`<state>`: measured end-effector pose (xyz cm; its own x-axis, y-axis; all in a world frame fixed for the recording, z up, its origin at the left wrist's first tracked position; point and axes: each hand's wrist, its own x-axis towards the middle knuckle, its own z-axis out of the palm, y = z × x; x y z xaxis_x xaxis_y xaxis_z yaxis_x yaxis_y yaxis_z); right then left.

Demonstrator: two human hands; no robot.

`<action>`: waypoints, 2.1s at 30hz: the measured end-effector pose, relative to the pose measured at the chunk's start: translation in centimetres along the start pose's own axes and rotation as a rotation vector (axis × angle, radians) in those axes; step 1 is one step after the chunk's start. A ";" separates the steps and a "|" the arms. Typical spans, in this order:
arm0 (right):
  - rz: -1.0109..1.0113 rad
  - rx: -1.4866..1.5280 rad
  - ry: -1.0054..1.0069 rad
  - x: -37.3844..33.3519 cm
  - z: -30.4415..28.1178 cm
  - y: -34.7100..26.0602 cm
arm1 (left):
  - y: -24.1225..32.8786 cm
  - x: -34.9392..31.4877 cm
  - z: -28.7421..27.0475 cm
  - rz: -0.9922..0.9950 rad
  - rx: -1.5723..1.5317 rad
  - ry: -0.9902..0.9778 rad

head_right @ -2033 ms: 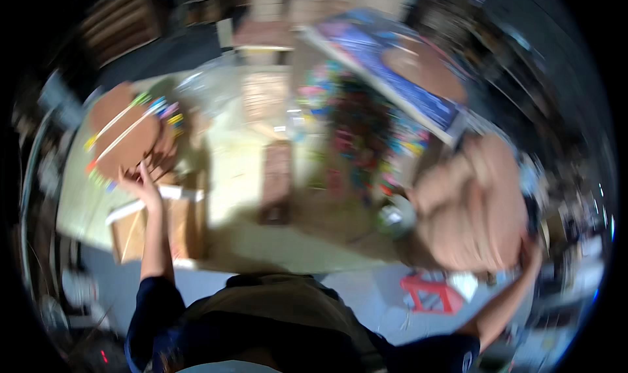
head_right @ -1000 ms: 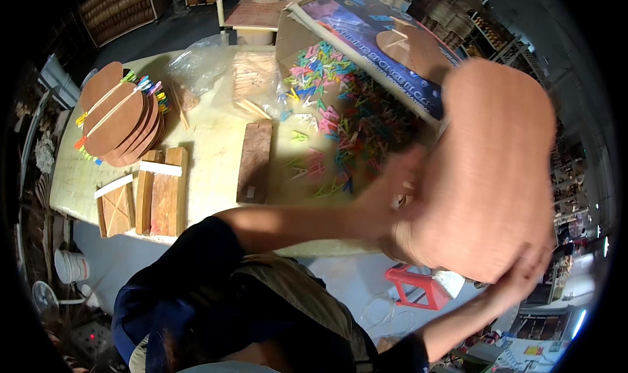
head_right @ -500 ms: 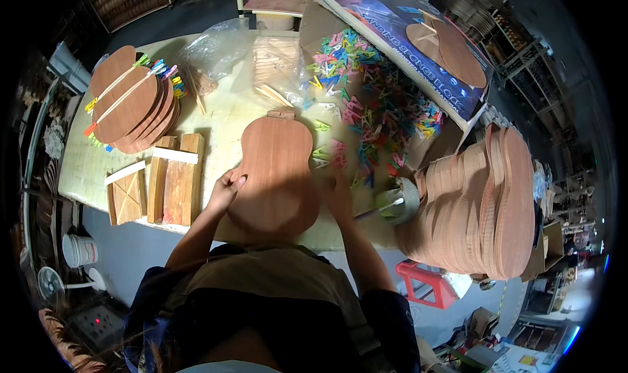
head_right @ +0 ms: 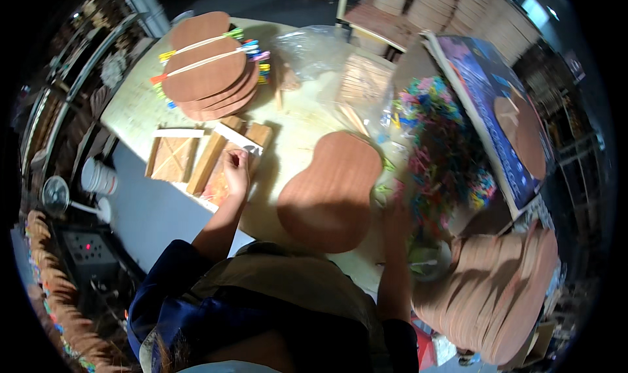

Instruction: The person assembles craft kits by placing a wooden stick onto a circular wooden base and securing it with a colorful plastic clip. The person repeatedly picks up a base, aligns the stick, and fastens the clip, then stacks the finished units on the table.

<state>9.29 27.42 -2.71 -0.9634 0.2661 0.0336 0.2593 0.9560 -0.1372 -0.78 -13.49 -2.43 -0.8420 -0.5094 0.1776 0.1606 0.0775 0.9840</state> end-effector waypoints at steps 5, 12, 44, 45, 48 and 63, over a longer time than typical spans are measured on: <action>-0.423 0.128 0.215 -0.2 0.8 -0.4 | -2.8 6.3 -2.8 -0.472 -0.147 0.296; -0.250 0.262 0.089 0.3 2.4 0.3 | -2.5 7.0 -3.9 -0.714 -0.478 0.166; 0.588 2.037 -0.117 0.1 4.3 -0.5 | 2.6 -8.4 15.2 0.739 0.241 -0.910; 0.590 2.054 -0.111 0.2 4.7 -0.4 | 2.5 -8.5 15.2 0.734 0.244 -0.909; 0.624 2.069 -0.100 0.0 4.6 -1.2 | 2.3 -8.5 15.1 0.710 0.243 -0.911; 0.223 0.242 -0.085 8.2 1.1 -2.7 | 1.7 -8.5 14.8 0.637 0.210 -0.886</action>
<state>0.60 26.94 -3.14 -0.8898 0.4442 -0.1044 0.4499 0.8157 -0.3637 -1.02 3.65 -2.06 -0.7205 0.4613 0.5178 0.6747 0.2936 0.6772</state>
